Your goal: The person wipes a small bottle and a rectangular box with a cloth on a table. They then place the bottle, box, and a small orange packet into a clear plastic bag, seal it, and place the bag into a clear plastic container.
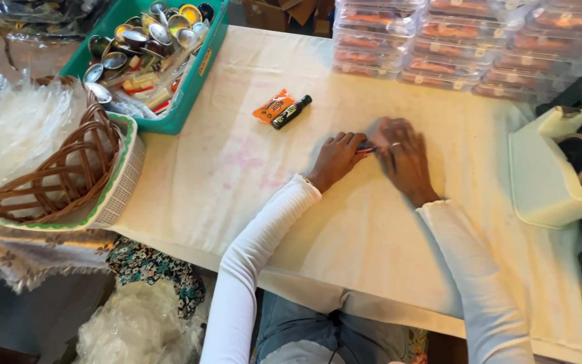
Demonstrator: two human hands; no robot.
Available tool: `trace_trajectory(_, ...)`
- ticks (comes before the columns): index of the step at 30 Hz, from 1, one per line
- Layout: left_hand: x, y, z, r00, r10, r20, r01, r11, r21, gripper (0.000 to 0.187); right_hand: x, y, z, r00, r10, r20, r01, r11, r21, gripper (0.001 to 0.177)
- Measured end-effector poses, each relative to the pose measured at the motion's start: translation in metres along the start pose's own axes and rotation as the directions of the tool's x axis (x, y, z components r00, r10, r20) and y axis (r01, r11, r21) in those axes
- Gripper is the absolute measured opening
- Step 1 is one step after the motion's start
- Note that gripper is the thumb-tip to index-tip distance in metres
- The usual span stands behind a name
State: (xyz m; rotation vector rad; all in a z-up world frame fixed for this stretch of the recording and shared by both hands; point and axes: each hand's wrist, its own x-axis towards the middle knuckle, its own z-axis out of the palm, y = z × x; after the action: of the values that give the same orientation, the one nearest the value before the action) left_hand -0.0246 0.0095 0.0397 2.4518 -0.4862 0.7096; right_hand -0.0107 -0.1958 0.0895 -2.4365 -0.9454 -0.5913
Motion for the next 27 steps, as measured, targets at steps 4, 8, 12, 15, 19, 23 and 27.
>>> trace_trajectory(4, 0.000, 0.005, -0.006, 0.999, -0.040, 0.033, 0.040, 0.999, -0.012, 0.037, -0.011, 0.027, 0.025, 0.985, 0.091, -0.145, -0.102, 0.992, -0.071, 0.047)
trace_trajectory(8, 0.003, 0.005, -0.011, 0.997, -0.063, -0.049, 0.061, 0.997, -0.039, 0.041, -0.008, 0.020, 0.015, 0.997, -0.021, -0.071, 0.029, 0.994, 0.109, 0.046)
trace_trajectory(12, -0.003, -0.013, 0.011, 0.998, -0.060, -0.034, 0.061, 0.997, 0.041, 0.044, 0.000, 0.008, 0.006, 0.974, -0.222, 0.043, 0.206, 0.949, 0.238, 0.047)
trace_trajectory(15, -0.003, -0.017, 0.017, 0.998, -0.034, -0.057, 0.036, 0.999, 0.034, 0.041, -0.002, 0.015, 0.009, 0.989, -0.134, 0.055, 0.127, 0.986, 0.103, 0.048)
trace_trajectory(19, 0.004, -0.004, 0.004, 0.993, -0.107, 0.047, 0.105, 0.993, 0.048, 0.038, -0.014, 0.045, 0.041, 0.995, 0.104, 0.014, -0.103, 0.994, -0.024, 0.047)
trace_trajectory(23, 0.005, -0.004, 0.001, 0.990, -0.125, -0.065, 0.130, 0.989, 0.073, 0.052, -0.019, 0.052, 0.047, 0.990, 0.136, -0.035, -0.138, 0.989, -0.056, 0.043)
trace_trajectory(27, 0.004, -0.005, -0.004, 0.984, -0.157, -0.079, 0.168, 0.972, 0.164, 0.062, -0.016, 0.044, 0.037, 0.997, 0.044, -0.059, -0.045, 0.999, -0.015, 0.041)
